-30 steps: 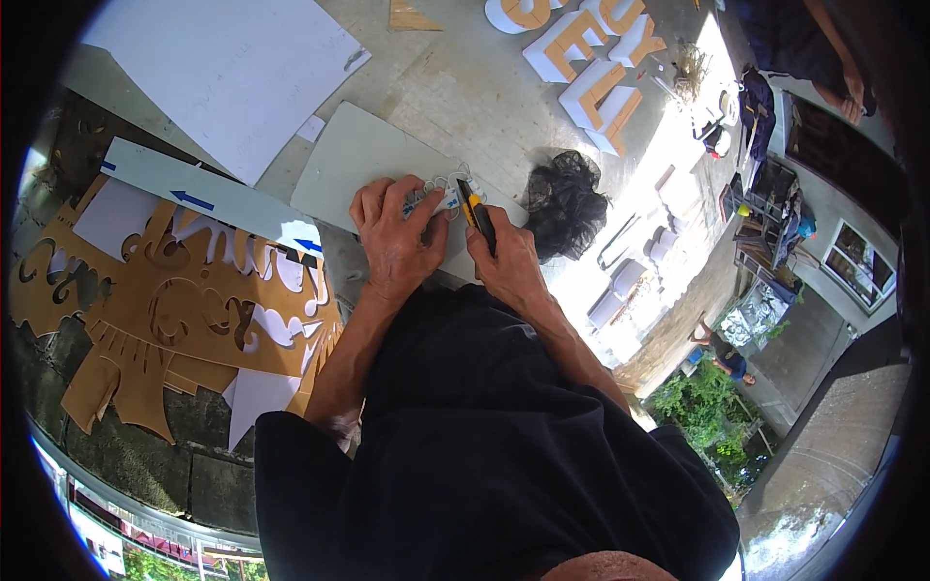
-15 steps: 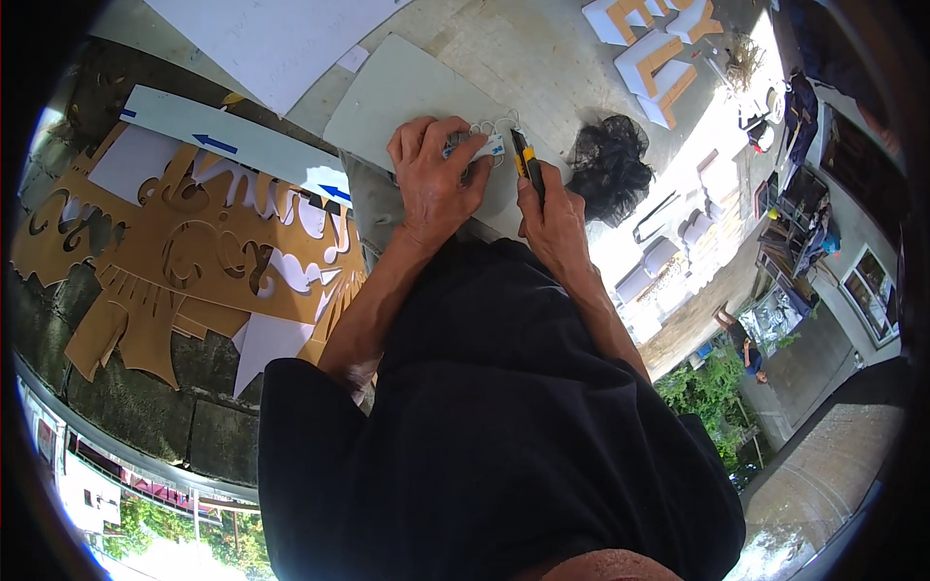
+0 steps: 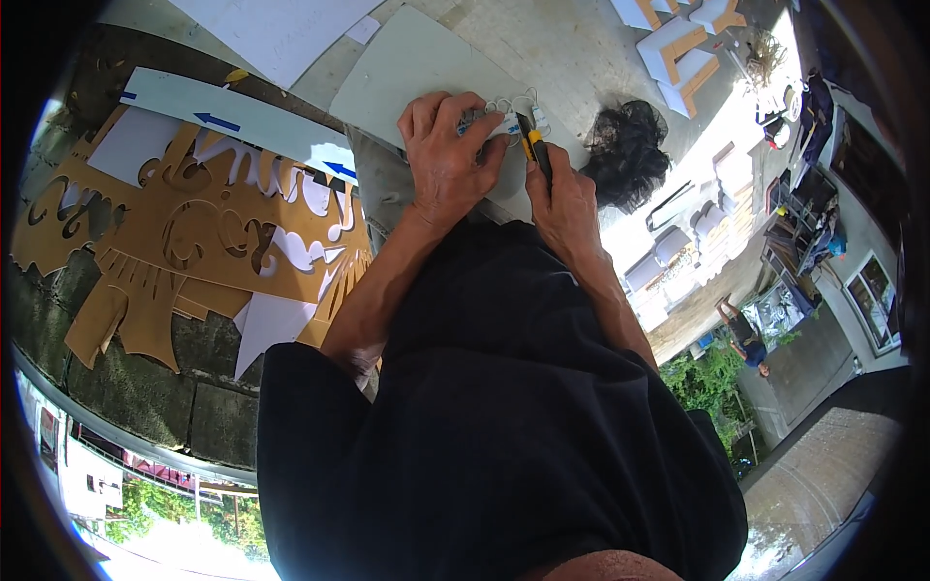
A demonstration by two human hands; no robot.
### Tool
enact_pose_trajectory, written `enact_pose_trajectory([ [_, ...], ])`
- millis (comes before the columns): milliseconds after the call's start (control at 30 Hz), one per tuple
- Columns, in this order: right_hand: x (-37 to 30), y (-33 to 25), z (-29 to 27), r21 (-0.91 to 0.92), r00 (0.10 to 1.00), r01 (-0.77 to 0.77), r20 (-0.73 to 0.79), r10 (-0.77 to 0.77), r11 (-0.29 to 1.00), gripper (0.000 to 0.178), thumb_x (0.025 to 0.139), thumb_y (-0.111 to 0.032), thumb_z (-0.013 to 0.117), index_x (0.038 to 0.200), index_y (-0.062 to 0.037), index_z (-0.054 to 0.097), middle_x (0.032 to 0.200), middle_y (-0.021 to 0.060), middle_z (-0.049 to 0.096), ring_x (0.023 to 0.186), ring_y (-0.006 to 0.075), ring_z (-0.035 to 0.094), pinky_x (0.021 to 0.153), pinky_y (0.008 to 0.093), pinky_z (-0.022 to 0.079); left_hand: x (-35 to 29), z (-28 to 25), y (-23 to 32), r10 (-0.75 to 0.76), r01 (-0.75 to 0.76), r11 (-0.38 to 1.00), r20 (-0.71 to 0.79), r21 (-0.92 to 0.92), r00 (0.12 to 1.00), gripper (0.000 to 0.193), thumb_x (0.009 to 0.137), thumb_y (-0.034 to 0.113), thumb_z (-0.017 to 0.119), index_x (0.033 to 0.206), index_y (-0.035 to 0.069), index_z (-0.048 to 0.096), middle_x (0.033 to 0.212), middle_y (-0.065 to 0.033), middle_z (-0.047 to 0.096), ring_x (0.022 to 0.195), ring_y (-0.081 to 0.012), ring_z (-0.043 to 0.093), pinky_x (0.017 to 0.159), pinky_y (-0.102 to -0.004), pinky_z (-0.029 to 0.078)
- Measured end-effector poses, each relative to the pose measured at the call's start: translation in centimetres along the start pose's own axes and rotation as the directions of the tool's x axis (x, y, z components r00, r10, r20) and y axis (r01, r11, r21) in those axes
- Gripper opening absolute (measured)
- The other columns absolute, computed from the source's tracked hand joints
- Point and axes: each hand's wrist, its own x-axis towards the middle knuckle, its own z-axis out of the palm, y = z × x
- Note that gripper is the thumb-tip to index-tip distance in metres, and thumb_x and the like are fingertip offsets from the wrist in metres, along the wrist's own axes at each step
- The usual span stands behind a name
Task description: The recorder uses a utility knife to trim and clean edges of small acrylic letters for a sign on a workbench.
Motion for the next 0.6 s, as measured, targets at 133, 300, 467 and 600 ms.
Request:
enact_pose_trajectory([
  [133,0.01,0.74,0.75,-0.006,0.993,0.083,-0.083,-0.084,0.997,0.025,0.105,-0.018,0.060,0.122,0.0002,0.058,0.070,0.0250,0.063,0.062,0.0434,0.065,0.059,0.0491,0.046,0.02,0.00,0.05,-0.001,0.001,1.000,0.003,0.002,1.000,0.034,0.066,0.014,0.090,0.099,0.018,0.081,0.111,0.0005,0.067,0.112,-0.0271,0.055,0.098,-0.0452,0.039],
  [300,0.00,0.63,0.60,-0.002,0.997,0.049,-0.057,-0.049,0.999,0.025,0.105,-0.019,0.060,0.122,0.0000,0.058,0.070,0.0255,0.063,0.063,0.0448,0.065,0.060,0.0500,0.046,-0.02,0.15,-0.05,0.003,-0.003,1.000,-0.004,0.002,1.000,0.035,0.066,0.014,0.090,0.099,0.018,0.081,0.111,0.0008,0.066,0.112,-0.0266,0.055,0.097,-0.0447,0.038],
  [467,0.11,0.55,0.61,-0.029,0.996,0.067,-0.064,-0.069,0.997,0.025,0.105,-0.018,0.059,0.121,0.0004,0.057,0.069,0.0260,0.063,0.063,0.0456,0.065,0.059,0.0509,0.046,0.01,0.13,-0.02,0.006,-0.006,1.000,-0.003,0.002,1.000,0.035,0.066,0.015,0.091,0.100,0.019,0.081,0.111,0.0007,0.066,0.112,-0.0267,0.055,0.097,-0.0446,0.039],
  [600,0.34,0.11,0.50,-0.120,0.998,0.061,-0.008,-0.062,0.991,0.023,0.103,-0.017,0.058,0.115,0.0017,0.053,0.080,0.0285,0.066,0.071,0.0491,0.067,0.063,0.0553,0.050,0.03,0.15,-0.01,0.010,-0.010,1.000,-0.005,0.008,1.000,0.036,0.066,0.014,0.091,0.100,0.019,0.081,0.111,0.0006,0.066,0.112,-0.0269,0.055,0.097,-0.0446,0.039],
])
